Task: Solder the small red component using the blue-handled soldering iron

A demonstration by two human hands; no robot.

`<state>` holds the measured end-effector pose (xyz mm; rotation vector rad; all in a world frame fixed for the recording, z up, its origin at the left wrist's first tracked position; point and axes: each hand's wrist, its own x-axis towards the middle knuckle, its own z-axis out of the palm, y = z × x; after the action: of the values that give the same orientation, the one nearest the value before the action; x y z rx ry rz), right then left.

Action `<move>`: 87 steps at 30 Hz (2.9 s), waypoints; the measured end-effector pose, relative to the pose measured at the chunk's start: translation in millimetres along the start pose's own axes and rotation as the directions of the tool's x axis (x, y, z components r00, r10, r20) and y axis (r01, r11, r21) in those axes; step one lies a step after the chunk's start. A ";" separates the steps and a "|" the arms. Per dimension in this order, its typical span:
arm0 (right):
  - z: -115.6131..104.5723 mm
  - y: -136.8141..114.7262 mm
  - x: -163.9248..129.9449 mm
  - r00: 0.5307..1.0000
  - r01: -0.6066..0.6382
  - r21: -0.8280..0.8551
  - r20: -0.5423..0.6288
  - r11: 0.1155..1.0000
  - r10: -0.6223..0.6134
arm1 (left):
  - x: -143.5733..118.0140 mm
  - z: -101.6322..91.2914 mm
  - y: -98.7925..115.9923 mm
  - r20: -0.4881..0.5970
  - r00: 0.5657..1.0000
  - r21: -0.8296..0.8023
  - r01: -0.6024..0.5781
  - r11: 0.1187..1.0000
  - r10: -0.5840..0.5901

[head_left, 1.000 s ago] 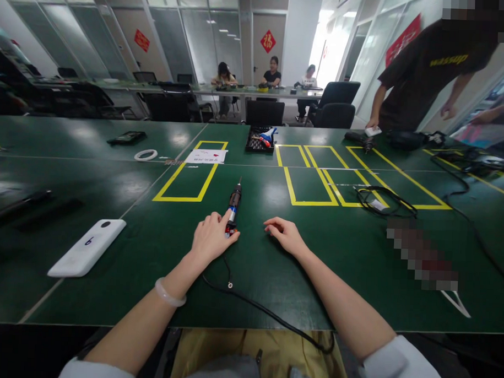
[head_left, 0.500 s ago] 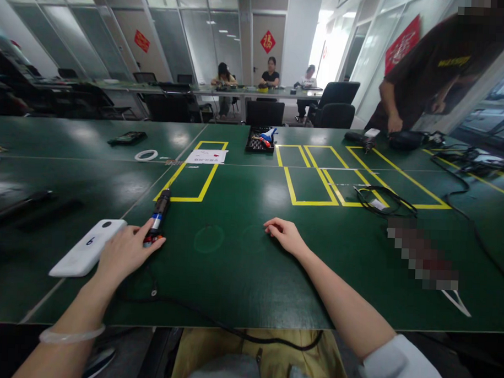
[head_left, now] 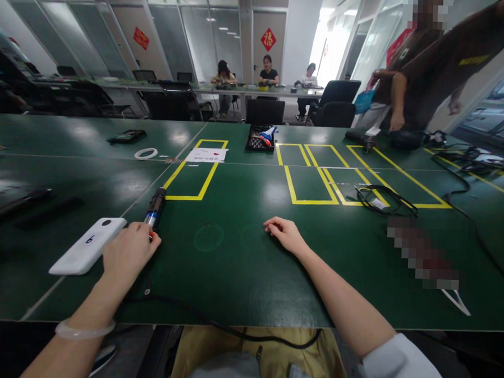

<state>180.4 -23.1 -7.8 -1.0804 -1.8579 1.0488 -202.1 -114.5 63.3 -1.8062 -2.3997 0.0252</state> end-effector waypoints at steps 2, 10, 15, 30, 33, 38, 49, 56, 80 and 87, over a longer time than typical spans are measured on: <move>0.3 -0.1 0.2 1.000 -0.002 -0.007 0.003 1.000 0.002 | 2.3 -4.6 2.2 -0.032 0.998 0.088 0.061 0.994 -0.058; 2.2 0.9 0.7 1.000 0.007 -0.012 -0.003 1.000 -0.007 | 11.7 -25.1 79.1 -0.017 0.970 -0.418 -0.228 0.880 0.244; 1.0 -0.7 0.0 1.000 0.009 0.023 0.007 1.000 -0.010 | 15.7 -26.2 156.7 0.005 0.855 -0.784 -0.318 0.533 0.519; 0.9 -1.2 0.1 0.993 0.027 0.197 0.105 0.980 -0.049 | 21.6 34.6 216.1 0.074 0.787 -0.994 0.010 0.107 0.612; 2.0 3.3 0.9 0.997 0.013 0.246 0.074 0.969 -0.032 | 22.2 37.0 216.1 0.134 0.808 -0.986 0.054 0.155 0.574; 2.6 5.6 1.9 0.998 0.006 0.269 0.065 0.963 -0.024 | 20.3 36.3 214.5 0.099 0.816 -0.987 0.010 0.157 0.570; 0.6 6.2 4.0 0.999 0.030 0.203 0.007 0.979 -0.033 | 17.0 31.7 211.9 -0.020 0.840 -0.981 -0.122 0.152 0.543; 1.2 6.9 3.3 0.997 0.067 0.109 -0.041 0.992 -0.063 | 17.2 29.1 212.6 -0.108 0.863 -0.960 -0.219 0.174 0.494; -1.5 1.6 2.2 1.000 0.026 -0.002 -0.007 1.000 -0.026 | 20.2 -6.7 179.9 -0.051 0.838 -0.874 -0.301 0.382 0.544; -1.9 -0.5 0.7 1.000 0.008 0.029 0.008 1.000 -0.009 | 25.6 -1.2 72.7 -0.055 0.934 -0.347 -0.350 0.870 0.354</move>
<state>181.6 -22.1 -6.5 -1.0517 -1.8467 1.0739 -139.4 -69.6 60.0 -2.3872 -2.1478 -0.3837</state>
